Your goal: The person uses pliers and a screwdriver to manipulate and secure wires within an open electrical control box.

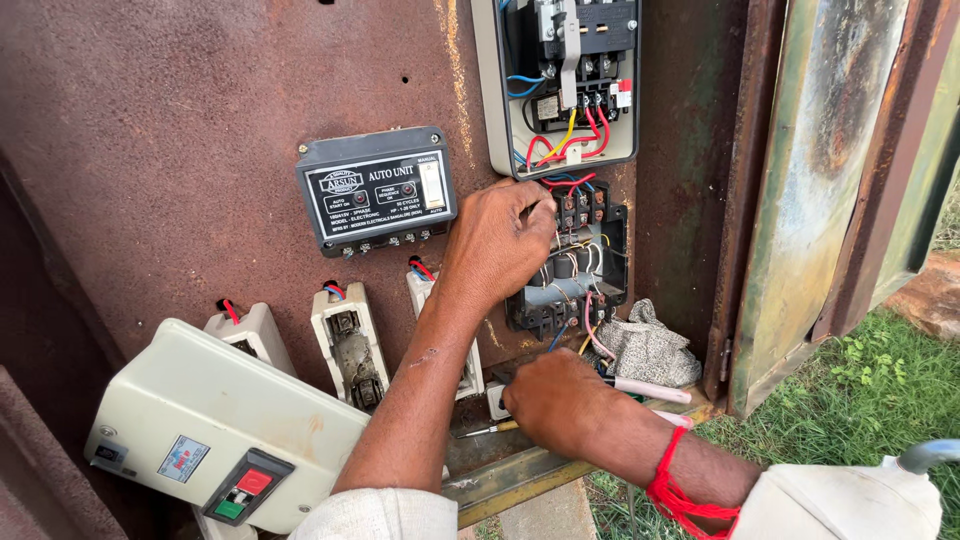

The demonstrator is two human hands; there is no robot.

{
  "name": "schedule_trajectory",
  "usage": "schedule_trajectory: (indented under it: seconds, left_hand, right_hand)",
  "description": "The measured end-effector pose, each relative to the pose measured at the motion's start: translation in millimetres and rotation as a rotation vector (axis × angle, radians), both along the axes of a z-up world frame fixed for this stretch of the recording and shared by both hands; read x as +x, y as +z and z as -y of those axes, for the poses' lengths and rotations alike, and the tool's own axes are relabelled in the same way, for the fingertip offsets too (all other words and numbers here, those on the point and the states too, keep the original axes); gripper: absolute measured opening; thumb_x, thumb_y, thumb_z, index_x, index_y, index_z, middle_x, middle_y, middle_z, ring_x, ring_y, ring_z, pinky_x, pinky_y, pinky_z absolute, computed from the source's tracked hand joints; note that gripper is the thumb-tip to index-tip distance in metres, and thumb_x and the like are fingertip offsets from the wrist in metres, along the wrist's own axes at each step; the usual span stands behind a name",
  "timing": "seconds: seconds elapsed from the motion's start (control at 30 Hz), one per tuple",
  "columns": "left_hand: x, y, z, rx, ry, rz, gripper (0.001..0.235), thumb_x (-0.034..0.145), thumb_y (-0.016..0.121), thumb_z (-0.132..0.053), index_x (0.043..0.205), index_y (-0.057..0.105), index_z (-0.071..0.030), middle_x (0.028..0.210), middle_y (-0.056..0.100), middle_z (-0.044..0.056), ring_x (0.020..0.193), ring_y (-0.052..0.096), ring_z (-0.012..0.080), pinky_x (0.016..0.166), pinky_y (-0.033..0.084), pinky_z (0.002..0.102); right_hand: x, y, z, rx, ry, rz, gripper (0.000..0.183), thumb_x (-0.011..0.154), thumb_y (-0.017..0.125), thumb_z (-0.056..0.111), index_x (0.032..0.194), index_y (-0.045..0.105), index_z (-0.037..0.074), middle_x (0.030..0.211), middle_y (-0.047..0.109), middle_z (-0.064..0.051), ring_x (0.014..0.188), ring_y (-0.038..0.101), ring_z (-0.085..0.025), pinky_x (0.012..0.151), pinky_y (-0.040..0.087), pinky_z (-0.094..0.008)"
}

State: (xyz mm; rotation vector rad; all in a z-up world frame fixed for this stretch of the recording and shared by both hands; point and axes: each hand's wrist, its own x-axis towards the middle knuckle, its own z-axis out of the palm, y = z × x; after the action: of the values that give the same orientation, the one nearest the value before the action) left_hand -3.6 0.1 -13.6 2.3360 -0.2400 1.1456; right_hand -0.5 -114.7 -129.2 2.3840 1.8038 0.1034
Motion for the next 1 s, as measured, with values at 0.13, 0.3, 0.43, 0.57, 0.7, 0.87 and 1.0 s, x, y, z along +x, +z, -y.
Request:
schedule_trajectory:
  seconds: [0.13, 0.3, 0.43, 0.57, 0.7, 0.87, 1.0]
  left_hand:
    - [-26.7, 7.8, 20.8, 0.052, 0.093, 0.000, 0.030, 0.098, 0.061, -0.024, 0.116, 0.072, -0.003, 0.092, 0.071, 0.023, 0.086, 0.069, 0.0392, 0.080, 0.054, 0.050]
    - [-99.6, -10.6, 58.4, 0.091, 0.140, 0.193, 0.031, 0.096, 0.057, -0.010, 0.124, 0.067, -0.002, 0.100, 0.070, 0.020, 0.092, 0.067, 0.0373, 0.083, 0.053, 0.048]
    - [-153.1, -43.6, 71.2, -0.017, 0.210, 0.168, 0.032, 0.088, 0.061, -0.003, 0.119, 0.069, -0.001, 0.095, 0.068, 0.016, 0.085, 0.066, 0.0308, 0.077, 0.054, 0.044]
    - [-175.1, -74.1, 56.6, 0.328, 0.345, 0.220, 0.046, 0.073, 0.061, -0.012, 0.117, 0.067, 0.001, 0.108, 0.066, 0.019, 0.100, 0.062, 0.0374, 0.088, 0.048, 0.053]
    - [-175.6, -91.6, 52.8, 0.636, 0.503, 0.141, 0.063, 0.067, 0.062, -0.031, 0.121, 0.064, 0.001, 0.114, 0.064, 0.020, 0.115, 0.060, 0.0391, 0.102, 0.038, 0.064]
    - [-173.8, -76.5, 57.5, 0.785, 0.580, -0.029, 0.054, 0.071, 0.066, -0.034, 0.112, 0.071, 0.001, 0.081, 0.064, 0.013, 0.088, 0.061, 0.0304, 0.089, 0.041, 0.066]
    - [-178.4, -54.8, 63.5, 0.766, 0.507, 0.106, 0.039, 0.073, 0.070, -0.030, 0.099, 0.073, -0.001, 0.078, 0.066, 0.008, 0.080, 0.061, 0.0256, 0.078, 0.043, 0.052]
  right_hand:
    - [3.1, -4.9, -8.3, -0.063, 0.013, -0.025, 0.018, 0.088, 0.061, 0.013, 0.093, 0.078, 0.008, 0.093, 0.075, -0.017, 0.089, 0.073, -0.037, 0.080, 0.057, -0.052]
    - [14.3, -2.5, 5.2, 0.564, 0.506, -0.039, 0.034, 0.069, 0.067, 0.008, 0.100, 0.078, 0.004, 0.096, 0.075, -0.022, 0.086, 0.072, -0.042, 0.077, 0.057, -0.053]
    - [8.5, 28.5, 14.7, 0.230, 0.227, -0.243, 0.021, 0.077, 0.076, 0.020, 0.088, 0.069, 0.004, 0.088, 0.073, -0.016, 0.082, 0.070, -0.039, 0.073, 0.056, -0.048]
    - [-16.5, 50.4, 34.9, 0.314, 0.339, -0.253, 0.028, 0.077, 0.080, 0.025, 0.087, 0.069, 0.002, 0.086, 0.071, -0.016, 0.081, 0.069, -0.040, 0.071, 0.056, -0.048]
    - [-36.6, 53.1, 58.0, 0.542, 0.508, -0.254, 0.037, 0.072, 0.080, 0.023, 0.096, 0.069, -0.003, 0.093, 0.067, -0.017, 0.091, 0.066, -0.039, 0.081, 0.054, -0.046]
    - [-38.0, 52.4, 77.0, 0.733, 0.511, -0.156, 0.026, 0.082, 0.078, 0.024, 0.099, 0.071, 0.005, 0.092, 0.064, -0.010, 0.092, 0.064, -0.028, 0.090, 0.047, -0.044]
    - [-31.3, 58.3, 103.9, 0.869, 0.498, -0.193, 0.025, 0.090, 0.071, 0.022, 0.105, 0.067, 0.002, 0.098, 0.067, -0.010, 0.093, 0.066, -0.030, 0.092, 0.048, -0.045]
